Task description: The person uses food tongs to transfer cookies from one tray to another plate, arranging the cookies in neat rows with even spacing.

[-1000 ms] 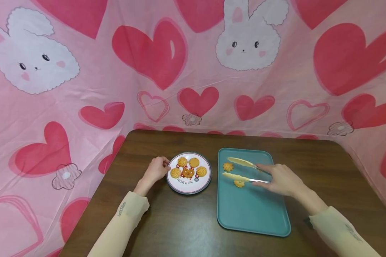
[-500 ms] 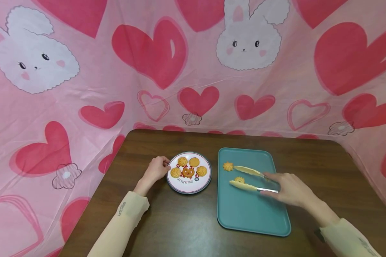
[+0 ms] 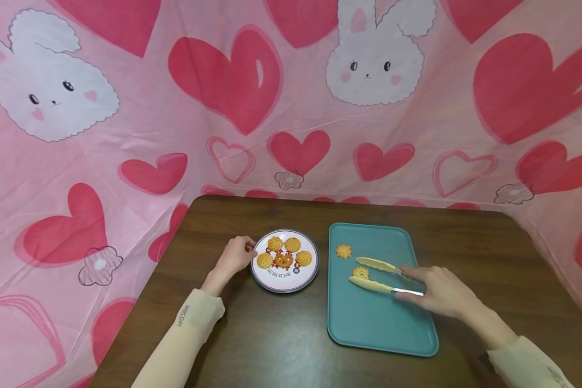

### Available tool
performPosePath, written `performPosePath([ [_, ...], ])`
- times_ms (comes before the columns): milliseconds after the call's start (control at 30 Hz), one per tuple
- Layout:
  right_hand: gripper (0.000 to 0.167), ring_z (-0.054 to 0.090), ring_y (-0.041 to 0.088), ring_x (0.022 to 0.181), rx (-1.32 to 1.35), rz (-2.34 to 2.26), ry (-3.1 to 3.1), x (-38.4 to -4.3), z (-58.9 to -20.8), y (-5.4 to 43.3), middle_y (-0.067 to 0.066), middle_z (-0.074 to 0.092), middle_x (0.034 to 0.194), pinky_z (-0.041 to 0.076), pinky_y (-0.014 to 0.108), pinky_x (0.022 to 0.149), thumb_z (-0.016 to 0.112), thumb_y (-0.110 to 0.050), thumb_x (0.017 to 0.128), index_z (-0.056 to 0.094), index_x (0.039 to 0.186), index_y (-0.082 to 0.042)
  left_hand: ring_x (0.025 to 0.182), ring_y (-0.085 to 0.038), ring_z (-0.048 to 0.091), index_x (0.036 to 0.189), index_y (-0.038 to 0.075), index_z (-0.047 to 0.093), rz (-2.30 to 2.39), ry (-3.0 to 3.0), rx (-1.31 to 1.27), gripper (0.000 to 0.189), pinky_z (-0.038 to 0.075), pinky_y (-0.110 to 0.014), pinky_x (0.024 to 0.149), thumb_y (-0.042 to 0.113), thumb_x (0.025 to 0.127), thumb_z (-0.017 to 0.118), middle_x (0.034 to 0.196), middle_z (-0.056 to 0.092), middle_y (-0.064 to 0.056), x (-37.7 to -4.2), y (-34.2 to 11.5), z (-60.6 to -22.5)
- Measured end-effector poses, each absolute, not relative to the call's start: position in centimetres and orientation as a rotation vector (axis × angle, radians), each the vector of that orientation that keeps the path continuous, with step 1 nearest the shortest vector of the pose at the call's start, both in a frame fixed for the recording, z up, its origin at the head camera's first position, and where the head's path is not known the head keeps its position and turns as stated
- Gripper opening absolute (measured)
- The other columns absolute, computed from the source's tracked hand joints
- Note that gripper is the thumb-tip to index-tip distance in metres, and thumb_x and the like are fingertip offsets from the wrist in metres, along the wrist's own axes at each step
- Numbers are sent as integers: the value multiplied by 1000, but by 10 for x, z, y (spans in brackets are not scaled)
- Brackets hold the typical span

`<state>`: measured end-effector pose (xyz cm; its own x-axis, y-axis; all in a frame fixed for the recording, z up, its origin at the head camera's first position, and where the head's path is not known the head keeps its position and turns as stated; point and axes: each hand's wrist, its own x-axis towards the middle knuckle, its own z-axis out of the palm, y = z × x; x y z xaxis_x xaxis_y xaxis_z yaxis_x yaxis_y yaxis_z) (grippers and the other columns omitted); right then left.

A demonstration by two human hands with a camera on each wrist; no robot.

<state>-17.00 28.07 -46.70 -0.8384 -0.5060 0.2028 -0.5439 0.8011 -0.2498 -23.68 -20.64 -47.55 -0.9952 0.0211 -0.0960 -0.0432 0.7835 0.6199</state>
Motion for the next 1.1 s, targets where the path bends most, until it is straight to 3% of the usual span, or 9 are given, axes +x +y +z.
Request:
performPosePath([
  [267,65,46,2,62,833,492,-2883,-169,-469,281,2,75,91,40,25,55,75,-58,81,72,121,-6,76,-23,58,109,-3,70,1011,2874,-9,22,53,-33,68,8,90,73,90,66,-12,-235,-206,-474],
  [500,63,40,0,58,839,516,-2881,-169,-472,281,-18,57,65,33,22,51,76,-55,83,72,121,-6,76,-23,58,109,-3,70,1021,2872,-6,22,53,-33,68,7,90,72,90,66,-12,-235,-206,-474],
  [700,58,41,-1,59,862,518,-2834,-168,-474,281,-12,67,75,35,22,54,78,-50,83,73,120,-6,76,-23,57,109,-3,69,1018,2872,-5,22,52,-33,68,7,90,73,89,66,-12,-234,-206,-473],
  [933,57,39,-1,58,880,524,-2823,-169,-474,282,-19,56,65,34,22,52,78,-49,83,73,120,-6,77,-24,57,111,-2,69,1016,2859,-32,23,52,-33,68,8,91,72,90,65,-12,-234,-205,-473],
  [1100,57,40,-1,58,887,517,-2818,-169,-475,282,-17,60,67,35,22,53,78,-49,83,73,119,-5,76,-23,57,111,-2,69,1009,2864,-34,23,52,-32,68,8,90,73,90,65,-12,-235,-205,-472],
])
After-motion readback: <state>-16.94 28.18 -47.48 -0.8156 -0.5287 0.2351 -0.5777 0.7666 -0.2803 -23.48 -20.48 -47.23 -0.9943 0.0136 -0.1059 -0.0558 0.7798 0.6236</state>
